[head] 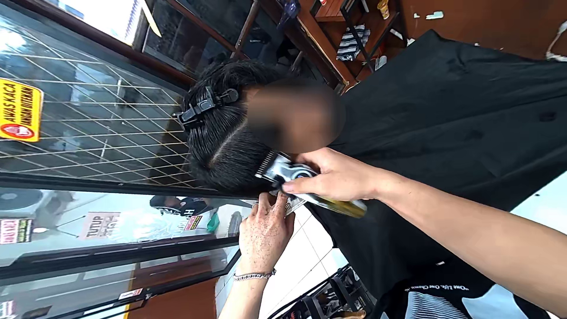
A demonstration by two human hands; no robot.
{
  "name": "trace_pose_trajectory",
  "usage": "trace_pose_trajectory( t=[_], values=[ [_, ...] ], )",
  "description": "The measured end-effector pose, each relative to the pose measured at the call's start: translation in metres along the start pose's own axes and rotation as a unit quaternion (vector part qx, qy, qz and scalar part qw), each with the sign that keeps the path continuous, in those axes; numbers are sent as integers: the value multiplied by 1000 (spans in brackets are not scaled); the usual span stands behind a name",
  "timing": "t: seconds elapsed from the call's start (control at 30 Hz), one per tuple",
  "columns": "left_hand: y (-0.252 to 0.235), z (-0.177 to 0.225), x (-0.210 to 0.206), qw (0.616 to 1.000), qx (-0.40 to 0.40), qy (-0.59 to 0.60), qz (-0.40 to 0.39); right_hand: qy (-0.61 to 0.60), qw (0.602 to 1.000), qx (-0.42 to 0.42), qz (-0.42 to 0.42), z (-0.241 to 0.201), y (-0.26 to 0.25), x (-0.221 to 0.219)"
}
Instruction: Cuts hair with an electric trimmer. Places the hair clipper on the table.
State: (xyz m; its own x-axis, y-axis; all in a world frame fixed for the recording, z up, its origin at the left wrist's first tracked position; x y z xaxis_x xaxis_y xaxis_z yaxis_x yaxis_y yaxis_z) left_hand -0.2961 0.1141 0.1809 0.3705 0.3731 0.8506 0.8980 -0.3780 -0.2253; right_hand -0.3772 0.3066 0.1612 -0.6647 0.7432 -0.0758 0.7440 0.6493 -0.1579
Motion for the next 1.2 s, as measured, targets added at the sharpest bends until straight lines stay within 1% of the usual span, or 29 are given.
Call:
trace_pose_trajectory(
  t=[0.07, 0.1, 0.2, 0.23, 0.27, 0.3, 0.37, 0.4, 0.43, 0.5, 0.57, 0.6, 0.7, 0.73, 0.77, 0.83, 0.87, 0.9, 0.97, 1.0, 1.03, 1.07, 1.1, 1.13, 1.17, 1.2],
  values=[
    [0, 1, 1, 1000, -1, 4, -3, 11, 998, 58, 32, -13, 3, -7],
    [0, 1, 1, 1000, -2, 2, -1, 25, 998, 60, 27, -12, 4, -7],
    [-1, 0, 0, 1000, 5, -1, -11, 29, 999, -17, -4, 16, 3, 1],
    [-1, 0, 0, 1000, 6, -1, -12, 15, 999, -35, -8, 20, 3, 3],
    [-1, 0, -1, 1000, 5, -1, -8, 0, 999, -35, -4, 17, 2, 4],
    [-1, 0, -1, 1000, 3, 0, -5, -13, 1000, -23, 3, 10, 1, 3],
    [-2, 2, -1, 1000, 1, 3, -5, -12, 999, 33, 15, -7, 1, 1],
    [-2, 2, -1, 1000, 0, 3, -3, -3, 998, 59, 14, -11, 1, 1],
    [-2, 2, -1, 1000, -1, 1, -2, 9, 998, 64, 8, -9, 2, 1],
    [-2, 1, -1, 1000, 3, -1, -3, 29, 999, 12, -7, 4, 3, 5],
    [-1, 1, -1, 1000, 8, -1, -12, 15, 999, -38, -10, 14, 3, 7],
    [-1, 1, -2, 1000, 7, 0, -8, -1, 1000, -29, -1, 12, 3, 7],
    [0, 2, -2, 1000, 4, 2, -7, -30, 998, 62, 16, -6, 1, 4],
    [-1, 2, -2, 1000, 4, 0, -6, -30, 997, 75, 12, -5, 1, 5],
    [-2, 3, -1, 1000, 5, -1, -4, -33, 998, 60, 1, 0, 2, 8],
    [-1, 3, -1, 1000, 9, -2, -8, -54, 998, -25, -16, 14, 4, 12],
    [-1, 3, -1, 1000, 11, -4, -10, -70, 996, -51, -15, 18, 4, 11],
    [-1, 3, -1, 1000, 10, -1, -10, -79, 995, -53, -13, 17, 3, 11],
    [0, 4, -2, 1000, 4, 13, -11, -72, 997, 4, -2, 3, 0, 11],
    [1, 3, -1, 999, 0, 38, -26, -67, 997, 45, -1, -4, 0, 12],
    [4, 3, 2, 995, -2, 87, -54, -73, 994, 82, -4, -10, 3, 15],
    [10, 2, 5, 984, 3, 160, -85, -95, 989, 110, -5, -15, 8, 21],
    [17, -1, 8, 963, 12, 249, -105, -119, 985, 125, 6, -18, 16, 29],
    [24, -5, 11, 932, 28, 344, -112, -144, 980, 131, 31, -22, 26, 39],
    [30, -10, 14, 893, 50, 436, -96, -168, 975, 133, 67, -24, 34, 51],
    [31, -14, 21, 856, 75, 509, -57, -182, 968, 135, 107, -26, 40, 63]
  ],
)
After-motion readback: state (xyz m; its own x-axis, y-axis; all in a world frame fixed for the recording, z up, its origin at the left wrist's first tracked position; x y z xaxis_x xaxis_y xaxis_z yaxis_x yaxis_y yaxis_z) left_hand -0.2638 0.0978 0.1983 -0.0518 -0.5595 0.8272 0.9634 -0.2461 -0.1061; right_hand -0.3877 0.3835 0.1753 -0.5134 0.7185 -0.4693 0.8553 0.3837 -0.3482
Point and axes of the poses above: each hand's wrist, its own y-axis away from the middle knuckle, its own x-axis out of the back of the hand, z = x × y, the point moved 3 cm from there along -y, towards the middle knuckle
